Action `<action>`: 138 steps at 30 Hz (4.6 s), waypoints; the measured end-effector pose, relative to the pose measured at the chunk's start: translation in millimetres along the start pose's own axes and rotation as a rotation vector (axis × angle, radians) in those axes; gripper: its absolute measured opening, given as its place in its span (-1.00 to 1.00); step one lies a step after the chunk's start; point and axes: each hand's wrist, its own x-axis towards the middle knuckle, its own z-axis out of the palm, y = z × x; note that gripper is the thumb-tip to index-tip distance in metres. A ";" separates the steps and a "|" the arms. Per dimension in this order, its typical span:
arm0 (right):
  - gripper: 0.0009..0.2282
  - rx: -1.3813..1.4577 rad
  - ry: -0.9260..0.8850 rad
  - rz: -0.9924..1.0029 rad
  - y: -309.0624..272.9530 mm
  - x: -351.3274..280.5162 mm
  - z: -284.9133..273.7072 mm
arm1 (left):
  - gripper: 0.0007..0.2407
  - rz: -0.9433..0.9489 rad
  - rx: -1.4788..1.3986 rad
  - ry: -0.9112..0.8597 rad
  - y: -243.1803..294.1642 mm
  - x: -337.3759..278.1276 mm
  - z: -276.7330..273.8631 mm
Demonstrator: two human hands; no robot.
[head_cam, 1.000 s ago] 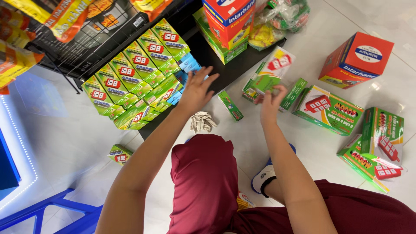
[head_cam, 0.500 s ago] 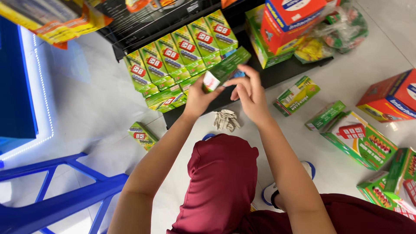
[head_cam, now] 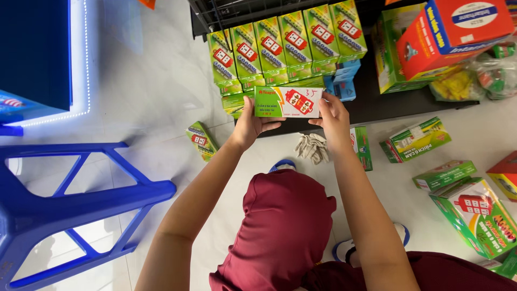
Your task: The person picks up a cloth from the floor and uses it to wipe the top glass surfaces of two washing machines before returning to a shelf to organize boxed electrical items.
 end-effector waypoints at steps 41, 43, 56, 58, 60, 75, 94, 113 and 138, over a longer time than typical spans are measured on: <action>-0.71 1.188 -0.379 0.804 37.6 -13.6 -56.1 | -0.79 0.109 0.453 -0.069 -10.4 23.0 77.8; -0.72 1.157 -0.356 0.787 38.5 -14.7 -59.2 | -0.79 0.108 0.487 -0.057 -10.9 23.6 78.7; -0.70 0.527 0.031 0.381 48.3 -0.2 -27.2 | -0.52 0.199 0.379 0.034 -22.2 6.5 55.7; -0.68 0.468 0.102 0.339 61.5 9.3 -17.3 | -0.51 0.234 0.179 0.181 -20.5 3.1 44.7; -0.67 0.459 -0.002 0.242 73.7 20.2 -1.2 | -0.52 0.255 0.141 0.259 -10.7 -5.3 27.7; -0.68 -0.079 0.012 -0.064 93.4 52.5 115.4 | -0.66 0.350 0.658 0.773 -7.2 -11.4 -94.0; -0.58 -0.528 -0.050 -0.251 85.7 49.7 108.6 | -0.66 0.301 0.778 0.813 0.8 -4.7 -91.3; -0.48 -0.254 -0.099 -0.155 117.8 46.1 101.4 | -0.66 0.314 0.423 0.778 -14.5 -5.9 -96.1; -0.41 -1.164 0.462 -0.343 143.4 -36.8 -162.0 | -0.67 0.713 0.955 0.454 -5.7 11.5 21.9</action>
